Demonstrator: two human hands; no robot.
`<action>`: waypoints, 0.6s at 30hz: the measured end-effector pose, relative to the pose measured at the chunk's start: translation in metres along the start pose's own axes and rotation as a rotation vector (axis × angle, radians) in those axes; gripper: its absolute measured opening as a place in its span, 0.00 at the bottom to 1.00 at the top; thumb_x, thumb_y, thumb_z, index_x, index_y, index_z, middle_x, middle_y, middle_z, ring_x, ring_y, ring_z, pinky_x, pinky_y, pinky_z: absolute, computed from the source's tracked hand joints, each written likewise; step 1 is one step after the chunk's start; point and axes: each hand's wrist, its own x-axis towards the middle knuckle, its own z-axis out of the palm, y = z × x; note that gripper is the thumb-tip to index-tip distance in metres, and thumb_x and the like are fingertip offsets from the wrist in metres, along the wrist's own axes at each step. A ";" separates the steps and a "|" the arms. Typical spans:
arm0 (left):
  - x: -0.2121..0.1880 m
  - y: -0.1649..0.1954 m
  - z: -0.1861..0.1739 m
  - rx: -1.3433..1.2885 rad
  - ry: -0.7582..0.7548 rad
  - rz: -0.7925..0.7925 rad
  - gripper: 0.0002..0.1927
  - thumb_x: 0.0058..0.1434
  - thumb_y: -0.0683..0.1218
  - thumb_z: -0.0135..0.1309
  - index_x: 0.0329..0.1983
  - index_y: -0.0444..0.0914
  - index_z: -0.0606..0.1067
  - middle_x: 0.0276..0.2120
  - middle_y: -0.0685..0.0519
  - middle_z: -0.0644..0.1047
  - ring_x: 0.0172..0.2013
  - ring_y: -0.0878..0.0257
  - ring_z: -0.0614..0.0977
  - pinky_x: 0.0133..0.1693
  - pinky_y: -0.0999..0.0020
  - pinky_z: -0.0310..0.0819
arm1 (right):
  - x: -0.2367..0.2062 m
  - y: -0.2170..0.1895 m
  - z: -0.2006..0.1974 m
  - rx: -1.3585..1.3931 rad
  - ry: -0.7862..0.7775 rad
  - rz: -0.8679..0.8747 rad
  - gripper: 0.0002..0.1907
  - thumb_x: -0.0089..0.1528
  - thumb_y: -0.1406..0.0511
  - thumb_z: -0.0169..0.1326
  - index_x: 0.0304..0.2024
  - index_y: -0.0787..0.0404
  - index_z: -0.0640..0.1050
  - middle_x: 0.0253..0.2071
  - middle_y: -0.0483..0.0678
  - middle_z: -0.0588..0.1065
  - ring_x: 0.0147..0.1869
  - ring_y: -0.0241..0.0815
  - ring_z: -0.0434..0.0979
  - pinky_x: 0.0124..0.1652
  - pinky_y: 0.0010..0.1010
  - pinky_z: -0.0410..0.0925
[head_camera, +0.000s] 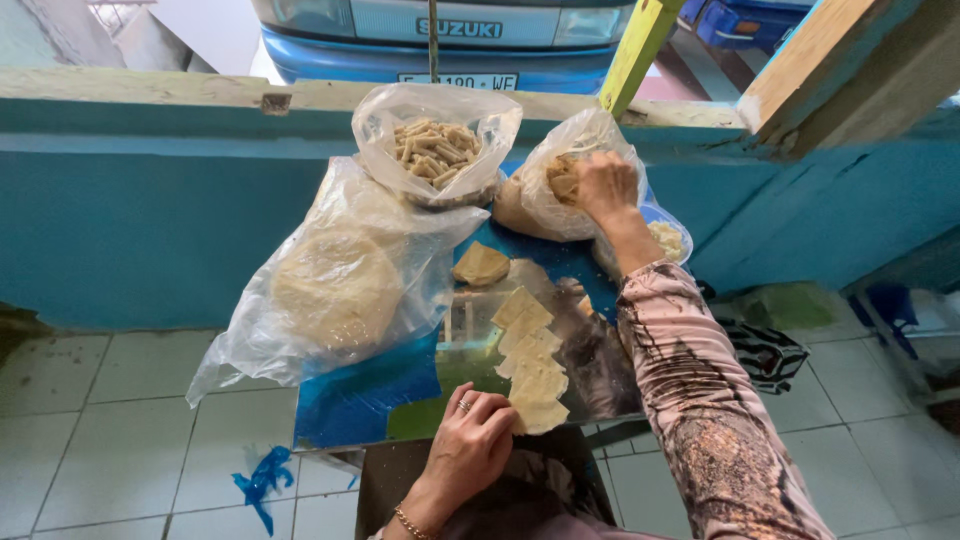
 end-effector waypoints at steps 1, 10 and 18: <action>0.000 0.002 -0.002 -0.011 -0.004 0.006 0.08 0.54 0.40 0.59 0.38 0.39 0.76 0.40 0.52 0.77 0.44 0.52 0.78 0.61 0.47 0.65 | -0.001 -0.001 0.000 0.046 -0.035 0.034 0.08 0.62 0.62 0.54 0.32 0.54 0.84 0.37 0.55 0.80 0.45 0.56 0.82 0.44 0.47 0.74; 0.003 0.005 -0.011 -0.081 0.010 0.018 0.05 0.57 0.42 0.61 0.36 0.40 0.77 0.39 0.52 0.78 0.43 0.53 0.79 0.59 0.48 0.67 | -0.031 0.034 -0.010 0.532 -0.194 0.573 0.11 0.56 0.55 0.59 0.32 0.51 0.87 0.30 0.53 0.80 0.36 0.54 0.80 0.37 0.43 0.71; 0.016 -0.005 -0.013 -0.072 0.114 0.001 0.06 0.58 0.41 0.61 0.38 0.40 0.78 0.40 0.51 0.78 0.44 0.52 0.80 0.58 0.49 0.69 | -0.084 0.015 -0.080 0.976 -0.110 0.582 0.10 0.62 0.61 0.60 0.34 0.60 0.86 0.22 0.44 0.76 0.28 0.30 0.69 0.30 0.27 0.62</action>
